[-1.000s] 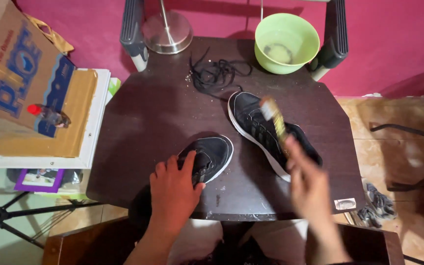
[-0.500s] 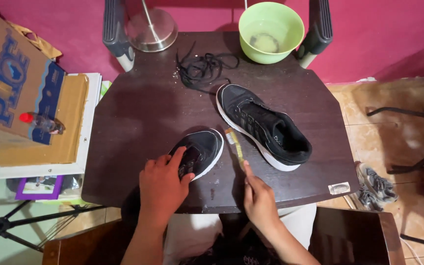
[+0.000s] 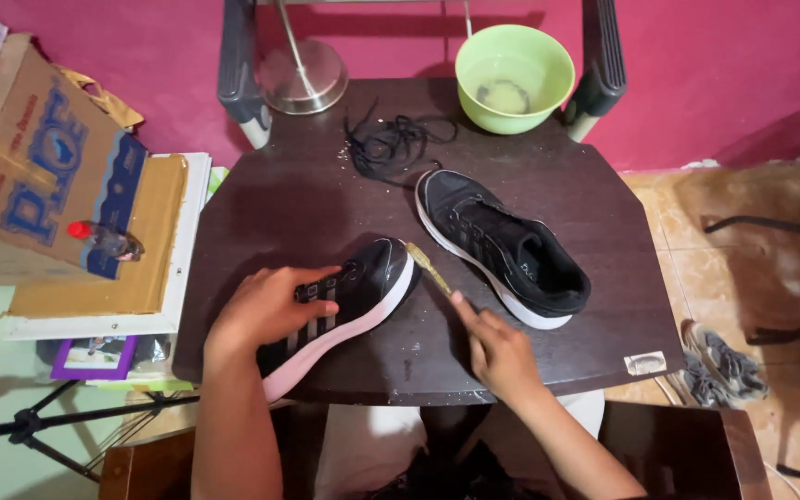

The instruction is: The person scrubs a black sneaker with a toothbrush, repeatedly dipping the brush into a bowl of water. They clean the upper, sole, and sides of the shoe, then place it on the table next to its pair.

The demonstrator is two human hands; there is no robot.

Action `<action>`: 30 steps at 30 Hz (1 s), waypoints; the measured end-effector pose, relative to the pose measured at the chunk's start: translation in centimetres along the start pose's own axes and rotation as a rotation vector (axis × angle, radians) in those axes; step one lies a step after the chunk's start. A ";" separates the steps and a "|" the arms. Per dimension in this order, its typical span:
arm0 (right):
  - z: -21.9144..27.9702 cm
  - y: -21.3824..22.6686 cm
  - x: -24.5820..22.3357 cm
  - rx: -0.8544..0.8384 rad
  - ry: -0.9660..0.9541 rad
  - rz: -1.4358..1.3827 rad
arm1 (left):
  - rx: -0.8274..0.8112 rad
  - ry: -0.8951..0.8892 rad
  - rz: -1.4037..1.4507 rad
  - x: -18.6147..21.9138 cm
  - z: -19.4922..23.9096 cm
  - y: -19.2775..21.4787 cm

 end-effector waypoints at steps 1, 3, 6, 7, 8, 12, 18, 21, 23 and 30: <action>0.5 0.2 -0.6 -0.001 0.010 -0.001 | 0.009 0.003 0.001 -0.7 -0.4 -0.1; 1.7 -0.3 -2.5 -0.195 0.242 0.061 | -0.066 0.055 -0.092 -2.4 -1.3 -0.6; -0.4 -0.5 0.5 -0.140 0.144 -0.009 | -0.085 0.065 -0.021 -2.1 -1.1 0.1; -0.2 -0.6 0.0 -0.153 0.154 -0.009 | -0.077 0.075 -0.010 -2.4 -1.2 0.1; 0.1 -0.6 -0.8 -0.177 0.200 -0.023 | -0.087 0.053 -0.020 -2.5 -1.4 0.0; 0.5 -0.7 -1.2 -0.193 0.222 0.005 | -0.092 0.060 0.009 -3.1 -1.3 0.1; 2.4 -1.1 -5.1 -0.223 0.205 -0.011 | -0.120 -0.083 -0.052 -3.6 -1.9 -0.6; 0.1 0.8 -3.4 -0.050 -0.006 0.045 | -0.080 -0.076 -0.007 -3.9 -2.0 -1.3; 2.6 -1.2 -4.5 -0.135 0.042 0.042 | -0.090 -0.028 0.043 -2.8 -0.9 -0.6; 2.7 -1.3 -3.8 -0.103 0.012 0.064 | -0.110 0.015 0.105 -2.7 -0.3 -0.3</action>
Point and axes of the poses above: each hand's wrist, its own z-axis away from the middle knuckle, its own y-axis out of the back of the hand, x = y × z, the point moved 5 cm from there along -z, towards the middle knuckle, and after that the axes turned 15 degrees about -y, right-handed, at the moved point
